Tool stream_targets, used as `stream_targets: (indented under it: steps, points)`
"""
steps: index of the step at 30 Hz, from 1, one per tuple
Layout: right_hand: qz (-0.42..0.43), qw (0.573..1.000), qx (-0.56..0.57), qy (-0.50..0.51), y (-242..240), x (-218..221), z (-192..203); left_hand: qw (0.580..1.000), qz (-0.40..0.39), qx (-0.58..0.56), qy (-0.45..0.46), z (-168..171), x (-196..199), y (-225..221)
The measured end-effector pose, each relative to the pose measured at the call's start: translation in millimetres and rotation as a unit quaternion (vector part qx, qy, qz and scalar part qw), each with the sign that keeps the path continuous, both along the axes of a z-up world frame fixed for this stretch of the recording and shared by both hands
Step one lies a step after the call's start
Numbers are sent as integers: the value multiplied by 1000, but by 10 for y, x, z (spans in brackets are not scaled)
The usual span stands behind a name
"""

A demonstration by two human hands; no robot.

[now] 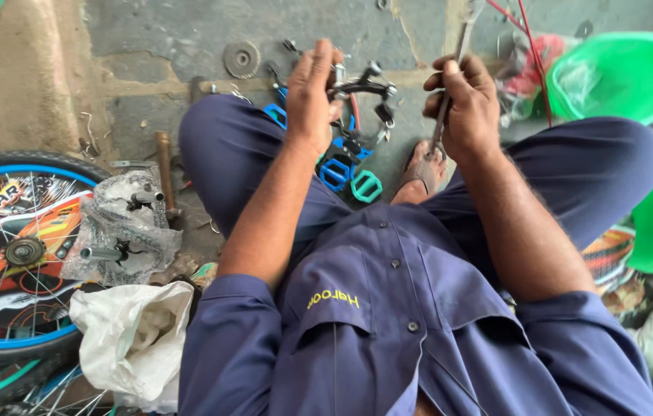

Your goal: The person assembles bicycle brake components by fitting metal arms, springs, and bolts together by hand and tightening them using pliers, a screwdriver, and a wrench.

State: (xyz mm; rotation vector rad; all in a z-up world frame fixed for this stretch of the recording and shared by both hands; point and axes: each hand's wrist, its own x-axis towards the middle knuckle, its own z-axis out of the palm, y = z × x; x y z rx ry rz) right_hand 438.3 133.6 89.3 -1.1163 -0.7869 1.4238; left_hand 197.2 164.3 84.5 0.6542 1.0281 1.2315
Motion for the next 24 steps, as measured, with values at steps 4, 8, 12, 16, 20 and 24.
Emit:
stream_targets:
  steps: [4, 8, 12, 16, 20, 24]
  points:
    - [55, 993, -85, -58, -5, -67, -95, 998, 15, -34, -44, -82, -43, 20]
    - [170, 978, -33, -116, -24, -177, 1, 995, 13, -72, -73, -68, 12, 41]
    - [151, 973, -45, -171, -5, -275, -63, 989, -31, -40, -138, -102, 59, 18]
    - [94, 992, -82, 21, 11, -235, -49, 981, -63, 13, -183, -150, 79, -84]
    - [106, 991, -76, 39, -27, -333, -62, 967, -211, 69, -125, -165, 110, -151]
    - [112, 985, -63, -116, -92, -410, -158, 932, -269, 116, -215, -49, 72, -153]
